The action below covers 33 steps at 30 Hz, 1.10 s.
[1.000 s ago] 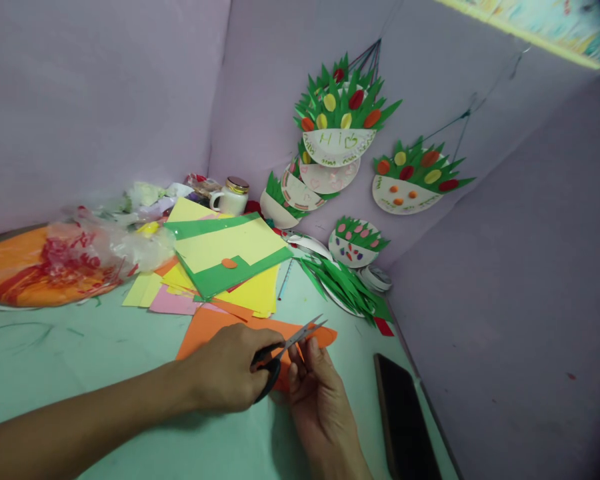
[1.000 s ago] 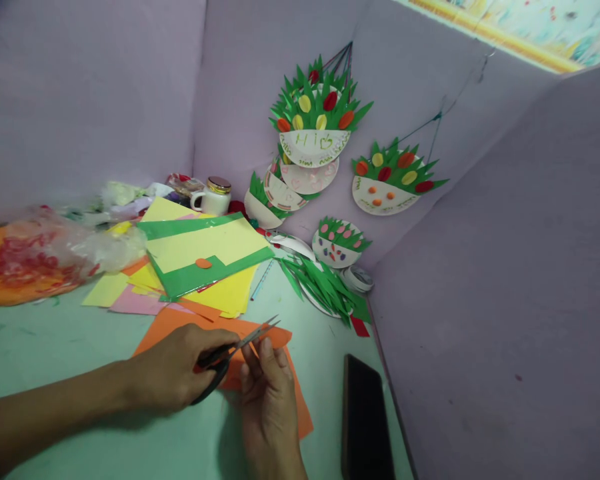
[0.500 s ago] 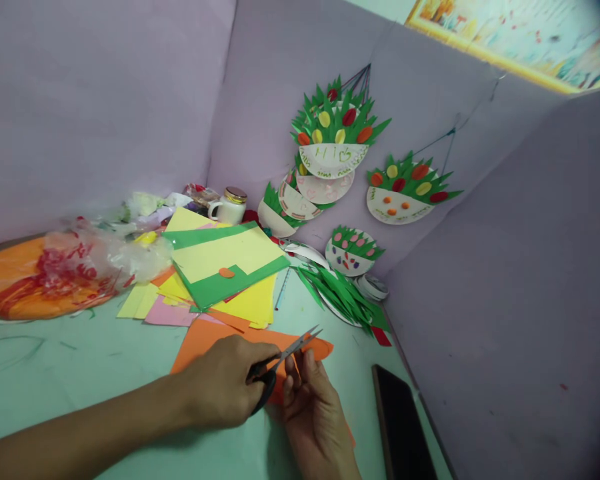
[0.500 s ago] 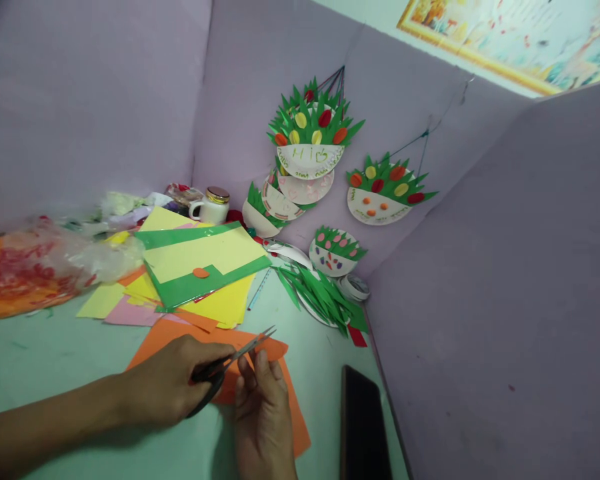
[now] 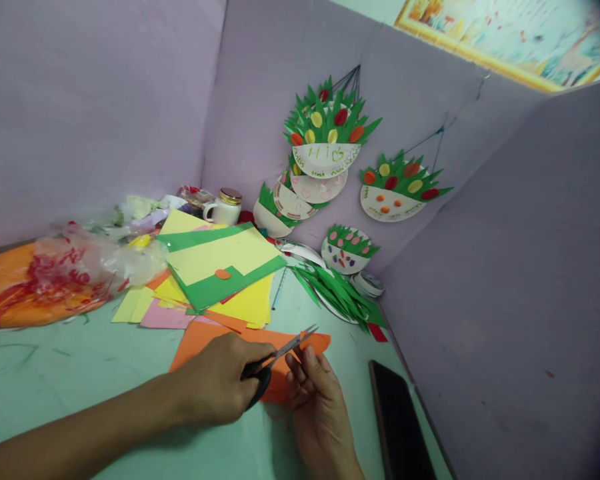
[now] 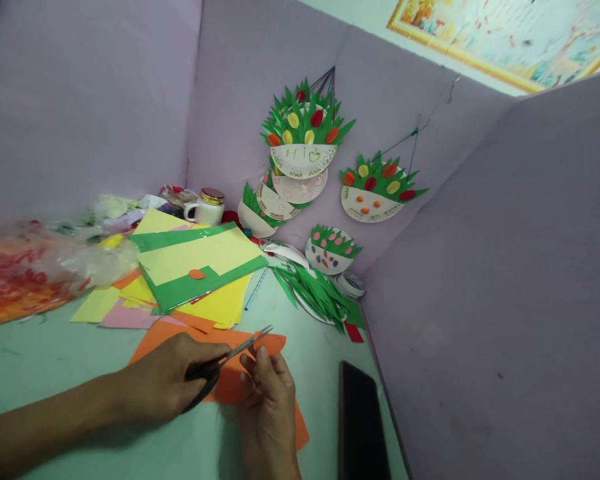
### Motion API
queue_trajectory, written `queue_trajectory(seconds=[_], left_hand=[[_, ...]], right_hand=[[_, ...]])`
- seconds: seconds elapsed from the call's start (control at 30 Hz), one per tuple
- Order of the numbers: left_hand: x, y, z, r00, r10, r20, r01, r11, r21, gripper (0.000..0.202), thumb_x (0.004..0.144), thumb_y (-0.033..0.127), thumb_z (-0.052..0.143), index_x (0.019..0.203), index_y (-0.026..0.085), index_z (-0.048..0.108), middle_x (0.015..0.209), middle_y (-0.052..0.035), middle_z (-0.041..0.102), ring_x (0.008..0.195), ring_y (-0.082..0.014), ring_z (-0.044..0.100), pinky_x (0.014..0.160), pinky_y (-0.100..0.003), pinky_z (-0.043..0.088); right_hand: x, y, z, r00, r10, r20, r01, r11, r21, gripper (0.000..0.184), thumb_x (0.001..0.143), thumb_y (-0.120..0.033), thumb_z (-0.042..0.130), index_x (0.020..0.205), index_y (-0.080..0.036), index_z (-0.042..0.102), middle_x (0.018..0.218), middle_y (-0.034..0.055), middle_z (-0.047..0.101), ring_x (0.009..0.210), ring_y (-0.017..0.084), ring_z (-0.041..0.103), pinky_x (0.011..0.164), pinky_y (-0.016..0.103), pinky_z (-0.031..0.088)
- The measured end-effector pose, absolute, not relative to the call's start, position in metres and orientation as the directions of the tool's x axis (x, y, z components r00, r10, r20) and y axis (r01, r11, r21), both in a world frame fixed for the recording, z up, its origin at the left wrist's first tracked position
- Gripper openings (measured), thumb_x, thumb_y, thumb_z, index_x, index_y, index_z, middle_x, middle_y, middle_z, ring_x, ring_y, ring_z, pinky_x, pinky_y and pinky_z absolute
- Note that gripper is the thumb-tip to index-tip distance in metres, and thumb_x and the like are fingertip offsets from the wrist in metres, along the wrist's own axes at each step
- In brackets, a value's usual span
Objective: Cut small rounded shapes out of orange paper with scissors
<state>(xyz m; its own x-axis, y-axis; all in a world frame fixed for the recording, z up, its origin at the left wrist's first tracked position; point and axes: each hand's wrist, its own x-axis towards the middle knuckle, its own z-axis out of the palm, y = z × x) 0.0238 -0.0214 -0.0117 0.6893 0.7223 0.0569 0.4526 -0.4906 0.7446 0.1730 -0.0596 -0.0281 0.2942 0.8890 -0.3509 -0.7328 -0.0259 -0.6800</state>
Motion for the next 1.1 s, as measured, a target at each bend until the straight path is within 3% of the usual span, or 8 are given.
queue_trajectory(seconds=[0.33,0.67,0.87,1.1], left_hand=[[0.021,-0.017,-0.007,0.720,0.692,0.051,0.432,-0.505,0.747,0.018,0.069,0.010,0.040,0.076,0.018,0.054,0.062,0.0037,0.054,0.055,-0.0092,0.045,0.052,-0.019,0.031],[0.020,-0.016,-0.006,0.726,0.687,0.018,0.418,-0.462,0.782,0.014,0.067,0.009,0.038,0.070,0.019,0.048,0.055,0.0060,0.044,0.051,-0.0079,0.039,0.049,-0.018,0.028],[0.021,-0.015,-0.005,0.734,0.679,-0.009,0.415,-0.437,0.798,0.011,0.066,0.008,0.037,0.064,0.019,0.039,0.051,0.0069,0.038,0.048,-0.0070,0.034,0.045,-0.018,0.025],[0.020,-0.016,-0.004,0.745,0.667,-0.003,0.403,-0.447,0.799,0.011,0.064,0.008,0.037,0.064,0.019,0.040,0.051,0.0070,0.038,0.049,-0.0069,0.033,0.047,-0.018,0.025]], right_hand=[[0.182,-0.059,-0.031,0.366,0.888,-0.279,-0.627,0.014,-0.779,0.025,0.050,-0.026,0.083,0.065,-0.017,0.065,0.064,-0.0015,0.069,0.057,0.009,0.062,0.052,0.016,0.046],[0.192,-0.058,-0.033,0.358,0.913,-0.196,-0.526,0.024,-0.850,0.018,0.056,-0.026,0.080,0.066,-0.016,0.068,0.060,-0.0016,0.066,0.060,0.010,0.063,0.055,0.016,0.047],[0.199,-0.055,-0.037,0.366,0.915,-0.168,-0.467,0.024,-0.884,0.018,0.055,-0.026,0.080,0.064,-0.016,0.068,0.060,-0.0003,0.066,0.062,0.012,0.063,0.055,0.017,0.047],[0.200,-0.055,-0.033,0.422,0.894,-0.151,-0.448,0.061,-0.892,0.021,0.051,-0.028,0.082,0.062,-0.017,0.068,0.058,-0.0016,0.065,0.059,0.011,0.062,0.053,0.016,0.046]])
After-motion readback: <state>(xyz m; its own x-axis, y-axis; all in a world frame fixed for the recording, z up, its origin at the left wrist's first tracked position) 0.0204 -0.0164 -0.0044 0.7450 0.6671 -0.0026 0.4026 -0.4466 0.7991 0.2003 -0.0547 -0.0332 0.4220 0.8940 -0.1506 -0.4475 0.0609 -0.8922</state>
